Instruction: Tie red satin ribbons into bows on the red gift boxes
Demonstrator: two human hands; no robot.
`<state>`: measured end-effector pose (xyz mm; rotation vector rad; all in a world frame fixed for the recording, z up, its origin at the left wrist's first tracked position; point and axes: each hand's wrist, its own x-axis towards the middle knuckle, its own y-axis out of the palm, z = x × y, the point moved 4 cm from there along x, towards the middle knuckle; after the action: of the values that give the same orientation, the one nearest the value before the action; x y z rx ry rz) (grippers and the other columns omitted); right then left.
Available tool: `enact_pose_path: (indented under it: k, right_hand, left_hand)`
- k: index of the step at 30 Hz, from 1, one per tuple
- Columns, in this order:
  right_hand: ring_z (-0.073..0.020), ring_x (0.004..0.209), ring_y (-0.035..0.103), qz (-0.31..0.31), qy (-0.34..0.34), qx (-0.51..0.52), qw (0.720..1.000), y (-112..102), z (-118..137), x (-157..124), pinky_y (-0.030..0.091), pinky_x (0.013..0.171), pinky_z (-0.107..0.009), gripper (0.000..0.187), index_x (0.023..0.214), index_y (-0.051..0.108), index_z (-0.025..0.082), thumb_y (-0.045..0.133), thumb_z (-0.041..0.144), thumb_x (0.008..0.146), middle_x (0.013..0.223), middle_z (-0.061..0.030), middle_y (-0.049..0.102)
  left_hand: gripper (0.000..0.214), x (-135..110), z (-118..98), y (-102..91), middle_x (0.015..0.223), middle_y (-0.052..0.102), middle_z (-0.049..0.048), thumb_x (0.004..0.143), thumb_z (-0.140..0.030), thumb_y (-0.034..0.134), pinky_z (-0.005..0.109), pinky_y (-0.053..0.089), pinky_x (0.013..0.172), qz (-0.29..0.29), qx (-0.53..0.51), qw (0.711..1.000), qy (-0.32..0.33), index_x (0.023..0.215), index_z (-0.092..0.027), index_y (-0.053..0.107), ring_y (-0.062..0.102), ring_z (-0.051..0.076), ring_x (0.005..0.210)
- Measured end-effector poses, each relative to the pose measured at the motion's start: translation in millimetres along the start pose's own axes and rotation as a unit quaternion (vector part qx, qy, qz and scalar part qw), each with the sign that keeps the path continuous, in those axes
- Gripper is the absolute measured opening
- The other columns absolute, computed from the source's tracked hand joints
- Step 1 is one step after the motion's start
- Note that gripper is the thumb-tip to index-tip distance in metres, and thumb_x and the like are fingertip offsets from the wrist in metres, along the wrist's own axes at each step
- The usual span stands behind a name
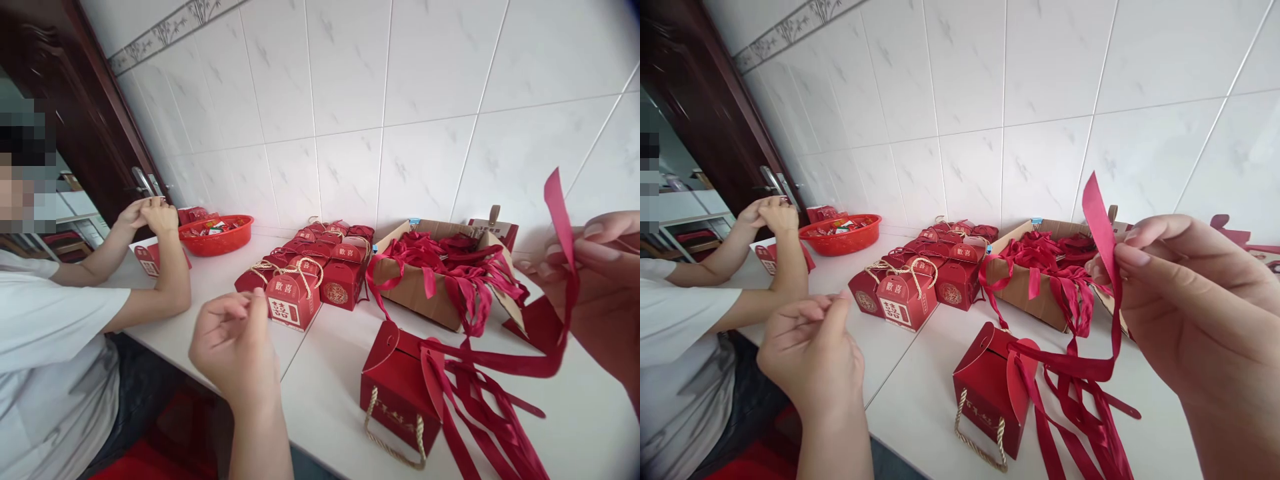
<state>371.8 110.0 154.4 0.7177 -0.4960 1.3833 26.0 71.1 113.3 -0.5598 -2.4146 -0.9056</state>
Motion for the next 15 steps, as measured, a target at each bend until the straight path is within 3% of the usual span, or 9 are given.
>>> enact_pose_path:
  k: [3,6,8,11,15]
  right_hand:
    - [-0.018,0.057,0.06,-0.023,0.008,0.021,0.999,4,0,1,0.043,0.038,-0.028,0.014,0.073,0.068,0.024,0.077,0.022,0.063,0.066,-0.0033,0.063]
    - [-0.0184,0.057,0.06,-0.024,0.019,0.024,0.999,6,-4,3,0.048,0.041,-0.029,0.013,0.071,0.068,0.024,0.077,0.023,0.062,0.066,-0.0035,0.064]
    - [-0.0187,0.054,0.06,-0.016,0.018,0.019,1.0,7,-7,4,0.05,0.044,-0.031,0.013,0.069,0.067,0.025,0.078,0.024,0.061,0.063,-0.0032,0.063]
    - [-0.0186,0.053,0.06,-0.006,0.012,0.015,1.0,8,-7,3,0.05,0.044,-0.03,0.013,0.069,0.067,0.024,0.078,0.023,0.062,0.061,-0.0035,0.064]
    - [-0.0157,0.057,0.06,-0.015,-0.002,0.038,0.999,16,5,-4,0.049,0.046,-0.027,0.011,0.074,0.068,0.022,0.075,0.02,0.067,0.068,-0.003,0.063]
  left_hand:
    - [0.03,-14,-8,13.5,0.065,0.052,-0.0044,0.072,-0.009,0.067,0.023,0.049,0.063,0.092,-0.001,0.996,0.016,0.058,-0.019,0.043,0.055,0.01,0.065]
    - [0.031,-29,-21,22.7,0.065,0.049,-0.0043,0.074,-0.006,0.063,0.021,0.048,0.061,0.191,-0.001,0.982,-0.017,0.058,-0.019,0.041,0.053,0.009,0.065]
    - [0.033,-39,-35,23.8,0.063,0.045,-0.0046,0.075,-0.003,0.06,0.022,0.048,0.059,0.232,-0.029,0.972,-0.02,0.057,-0.019,0.038,0.051,0.009,0.063]
    - [0.035,-53,-61,23.9,0.065,0.046,-0.0042,0.074,0.003,0.058,0.024,0.049,0.058,0.303,-0.068,0.95,0.027,0.057,-0.018,0.036,0.055,0.01,0.063]
    - [0.036,-67,-82,20.1,0.061,0.048,-0.004,0.071,0.005,0.059,0.023,0.05,0.05,0.363,-0.055,0.929,0.052,0.057,-0.019,0.037,0.056,0.01,0.057]
